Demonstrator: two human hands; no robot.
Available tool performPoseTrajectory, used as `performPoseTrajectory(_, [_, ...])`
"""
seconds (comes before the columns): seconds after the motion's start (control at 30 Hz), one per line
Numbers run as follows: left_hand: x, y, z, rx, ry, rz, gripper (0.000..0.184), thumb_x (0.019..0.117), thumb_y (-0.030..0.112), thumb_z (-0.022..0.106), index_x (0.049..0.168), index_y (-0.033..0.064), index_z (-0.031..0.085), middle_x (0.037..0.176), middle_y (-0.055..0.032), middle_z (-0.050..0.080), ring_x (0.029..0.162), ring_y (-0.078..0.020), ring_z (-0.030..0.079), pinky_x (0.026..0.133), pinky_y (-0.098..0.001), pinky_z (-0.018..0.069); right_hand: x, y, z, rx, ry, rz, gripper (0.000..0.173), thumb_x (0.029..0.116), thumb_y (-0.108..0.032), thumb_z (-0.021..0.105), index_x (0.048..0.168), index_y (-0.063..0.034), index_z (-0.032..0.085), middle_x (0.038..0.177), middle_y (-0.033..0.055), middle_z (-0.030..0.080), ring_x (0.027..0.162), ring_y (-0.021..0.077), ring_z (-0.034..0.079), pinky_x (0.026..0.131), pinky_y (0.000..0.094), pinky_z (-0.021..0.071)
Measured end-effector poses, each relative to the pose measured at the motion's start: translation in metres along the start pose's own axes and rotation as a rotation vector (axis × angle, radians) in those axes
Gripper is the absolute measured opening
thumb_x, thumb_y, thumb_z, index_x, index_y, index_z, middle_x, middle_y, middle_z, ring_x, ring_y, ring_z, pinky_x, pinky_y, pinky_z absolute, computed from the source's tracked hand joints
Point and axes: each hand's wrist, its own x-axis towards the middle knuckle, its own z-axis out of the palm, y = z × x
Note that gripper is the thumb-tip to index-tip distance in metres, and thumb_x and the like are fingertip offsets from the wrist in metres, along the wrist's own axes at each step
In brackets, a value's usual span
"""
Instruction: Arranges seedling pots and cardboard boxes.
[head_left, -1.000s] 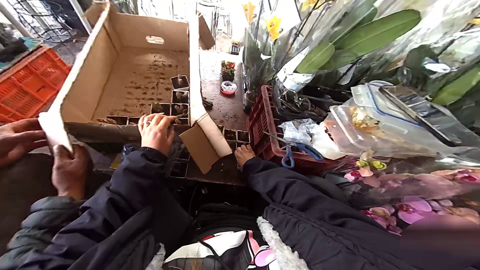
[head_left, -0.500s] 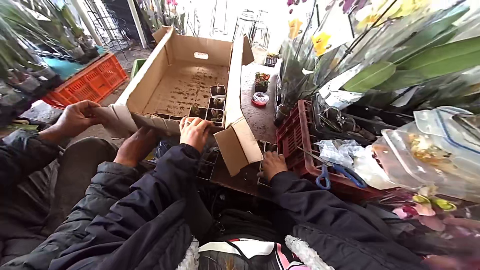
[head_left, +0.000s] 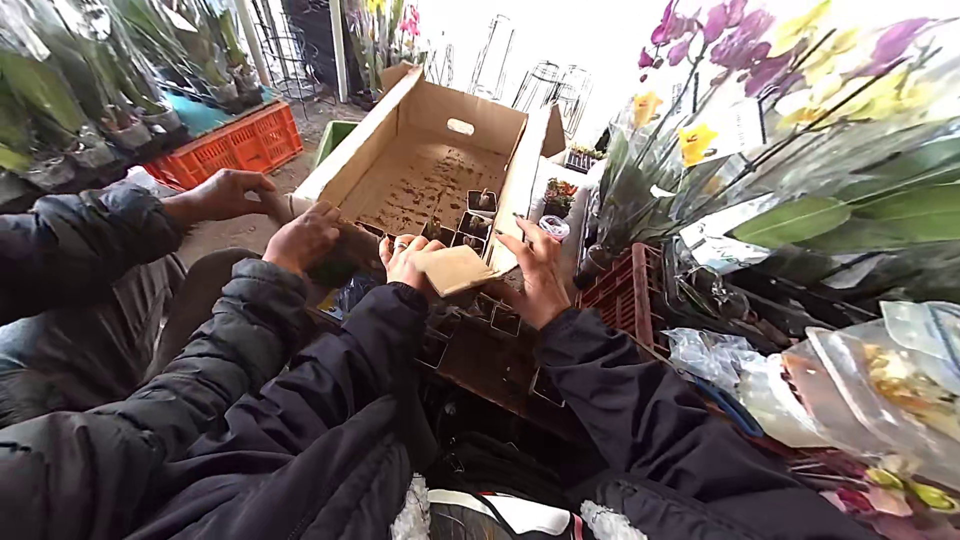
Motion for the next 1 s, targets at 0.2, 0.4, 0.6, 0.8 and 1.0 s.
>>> performPoseTrajectory(0.2, [0.005,-0.008,-0.005,0.069,-0.041,-0.140,0.051,0.0805,0.051,0.084,0.116,0.0153,0.075,0.121,-0.0089,0.071,0.136,-0.0352,0.052,0.119,-0.0713,0.0164,0.025,-0.009,0.022,-0.010,0.050,0.011,0.043,0.0951,-0.036,0.072,0.128,-0.0086,0.067,0.124,0.0104,0.071,0.127,0.0355,0.059,0.109,0.0595,0.0413])
performPoseTrajectory(0.4, [0.009,-0.013,-0.013,0.010,-0.018,-0.206,0.065,0.0763,0.041,0.090,0.130,0.0122,0.067,0.135,-0.0154,0.064,0.142,-0.0399,0.045,0.116,-0.0703,0.0254,0.056,-0.018,-0.003,0.275,-0.225,0.168,0.025,0.1020,-0.022,0.063,0.109,-0.0013,0.075,0.109,0.0156,0.072,0.114,0.0309,0.062,0.106,0.0493,0.0439])
performPoseTrajectory(0.6, [0.008,-0.016,-0.012,-0.090,0.154,-0.216,0.076,0.0683,0.031,0.095,0.127,-0.0034,0.063,0.141,-0.0275,0.055,0.138,-0.0461,0.047,0.113,-0.0661,0.0352,0.099,-0.002,-0.021,0.413,-0.571,0.195,0.020,0.1056,-0.019,0.057,0.109,-0.0034,0.069,0.093,0.0089,0.071,0.086,0.0158,0.068,0.084,0.0423,0.0553])
performPoseTrajectory(0.8, [0.008,-0.026,-0.024,-0.107,0.122,-0.216,0.077,0.0717,0.024,0.094,0.138,0.0059,0.058,0.142,-0.0234,0.056,0.138,-0.0466,0.047,0.106,-0.0689,0.0397,0.118,-0.007,-0.013,0.323,-0.738,0.189,0.024,0.1069,-0.023,0.055,0.109,-0.0049,0.070,0.096,0.0110,0.071,0.090,0.0212,0.069,0.086,0.0485,0.0539])
performPoseTrajectory(1.0, [0.012,-0.034,-0.022,-0.026,0.017,-0.148,0.055,0.0793,0.034,0.089,0.124,0.0096,0.070,0.135,-0.0146,0.064,0.142,-0.0404,0.044,0.111,-0.0699,0.0311,0.128,-0.009,-0.013,0.351,-0.790,0.242,0.022,0.1067,-0.021,0.056,0.105,-0.0047,0.070,0.089,0.0081,0.070,0.082,0.0155,0.067,0.081,0.0403,0.0547])
